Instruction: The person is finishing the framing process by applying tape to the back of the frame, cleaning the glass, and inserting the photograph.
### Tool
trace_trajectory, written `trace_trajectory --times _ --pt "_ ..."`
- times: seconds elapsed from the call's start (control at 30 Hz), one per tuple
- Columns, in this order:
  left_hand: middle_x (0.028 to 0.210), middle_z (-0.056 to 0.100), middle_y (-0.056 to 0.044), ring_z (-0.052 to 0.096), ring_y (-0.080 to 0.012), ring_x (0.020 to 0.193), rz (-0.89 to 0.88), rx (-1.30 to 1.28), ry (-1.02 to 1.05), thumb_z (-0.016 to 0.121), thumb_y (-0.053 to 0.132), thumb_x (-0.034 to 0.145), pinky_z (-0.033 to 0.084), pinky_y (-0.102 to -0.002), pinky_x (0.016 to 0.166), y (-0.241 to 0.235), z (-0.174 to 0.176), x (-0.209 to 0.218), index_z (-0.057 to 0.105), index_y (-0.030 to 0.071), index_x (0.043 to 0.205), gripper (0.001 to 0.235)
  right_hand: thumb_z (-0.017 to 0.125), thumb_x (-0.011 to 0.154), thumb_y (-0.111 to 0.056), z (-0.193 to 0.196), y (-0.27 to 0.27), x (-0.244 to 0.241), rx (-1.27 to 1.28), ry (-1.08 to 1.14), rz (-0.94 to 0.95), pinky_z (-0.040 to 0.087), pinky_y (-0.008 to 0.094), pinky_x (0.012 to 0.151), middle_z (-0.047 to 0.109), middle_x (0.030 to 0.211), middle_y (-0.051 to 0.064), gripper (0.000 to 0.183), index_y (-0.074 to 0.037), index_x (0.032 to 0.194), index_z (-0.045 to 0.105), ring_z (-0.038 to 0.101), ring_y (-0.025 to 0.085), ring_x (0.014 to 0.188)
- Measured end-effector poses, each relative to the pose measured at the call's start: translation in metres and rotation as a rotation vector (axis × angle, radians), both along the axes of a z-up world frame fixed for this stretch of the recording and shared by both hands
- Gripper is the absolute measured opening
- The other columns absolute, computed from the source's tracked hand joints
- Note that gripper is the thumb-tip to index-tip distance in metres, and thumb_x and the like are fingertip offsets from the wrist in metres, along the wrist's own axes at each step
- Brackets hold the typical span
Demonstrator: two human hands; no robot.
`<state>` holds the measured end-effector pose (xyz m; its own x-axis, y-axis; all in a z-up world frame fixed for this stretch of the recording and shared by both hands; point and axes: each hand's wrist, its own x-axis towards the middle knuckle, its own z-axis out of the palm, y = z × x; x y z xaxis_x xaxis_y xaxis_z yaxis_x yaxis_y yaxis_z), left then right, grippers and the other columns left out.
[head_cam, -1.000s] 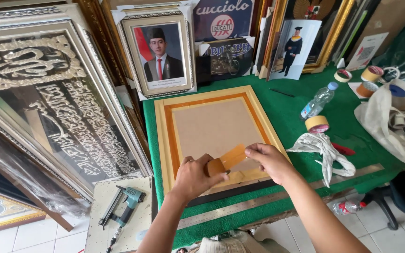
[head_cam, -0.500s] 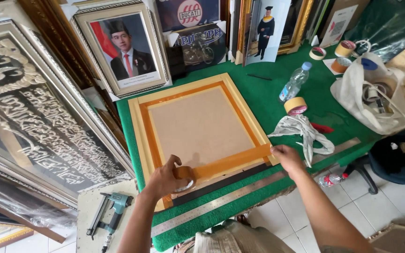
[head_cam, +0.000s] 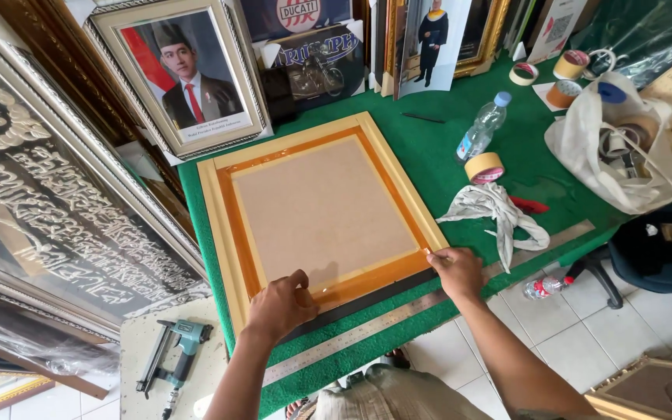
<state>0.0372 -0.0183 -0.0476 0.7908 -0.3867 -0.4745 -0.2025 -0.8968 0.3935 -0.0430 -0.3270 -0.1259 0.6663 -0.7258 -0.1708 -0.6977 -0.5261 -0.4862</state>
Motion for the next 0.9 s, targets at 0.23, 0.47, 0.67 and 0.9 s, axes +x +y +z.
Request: trace_trajectory --times 0.23,0.47,0.67,0.9 --pt "0.090 0.063 -0.005 0.062 -0.0271 0.091 -0.009 0.034 -0.049 0.062 0.033 0.065 0.050 -0.043 0.079 -0.015 0.006 -0.002 0.056 0.018 0.100 0.039 0.061 0.073 -0.043 -0.023 -0.008 0.002 -0.017 -0.002 0.014 0.047 0.047 0.080 0.063 0.097 -0.002 0.021 -0.030 0.087 0.069 0.057 0.028 0.098" --pt "0.088 0.063 -0.006 0.063 -0.0287 0.089 -0.013 0.059 -0.060 0.051 0.028 0.069 0.051 -0.043 0.077 -0.020 0.004 -0.003 0.057 0.017 0.098 0.031 0.061 0.072 -0.044 0.006 0.003 -0.001 -0.052 0.015 0.021 0.046 0.047 0.081 0.063 0.096 -0.004 0.021 -0.031 0.085 0.068 0.057 0.026 0.098" --pt "0.088 0.064 -0.007 0.063 -0.0296 0.089 0.017 0.046 -0.068 0.047 0.025 0.068 0.051 -0.043 0.076 -0.022 0.004 -0.003 0.058 0.016 0.098 0.033 0.060 0.071 -0.043 -0.002 0.001 0.000 -0.085 0.026 0.021 0.047 0.046 0.078 0.063 0.093 -0.006 0.018 -0.032 0.083 0.068 0.058 0.023 0.095" --pt "0.091 0.064 -0.009 0.062 -0.0301 0.091 0.018 0.075 -0.057 0.049 0.027 0.065 0.050 -0.043 0.077 -0.021 -0.003 -0.001 0.057 0.017 0.099 0.037 0.067 0.071 -0.034 0.029 0.009 -0.002 0.075 -0.041 -0.082 0.034 0.059 0.086 0.053 0.109 0.010 0.077 -0.019 0.136 0.031 0.045 0.034 0.109"
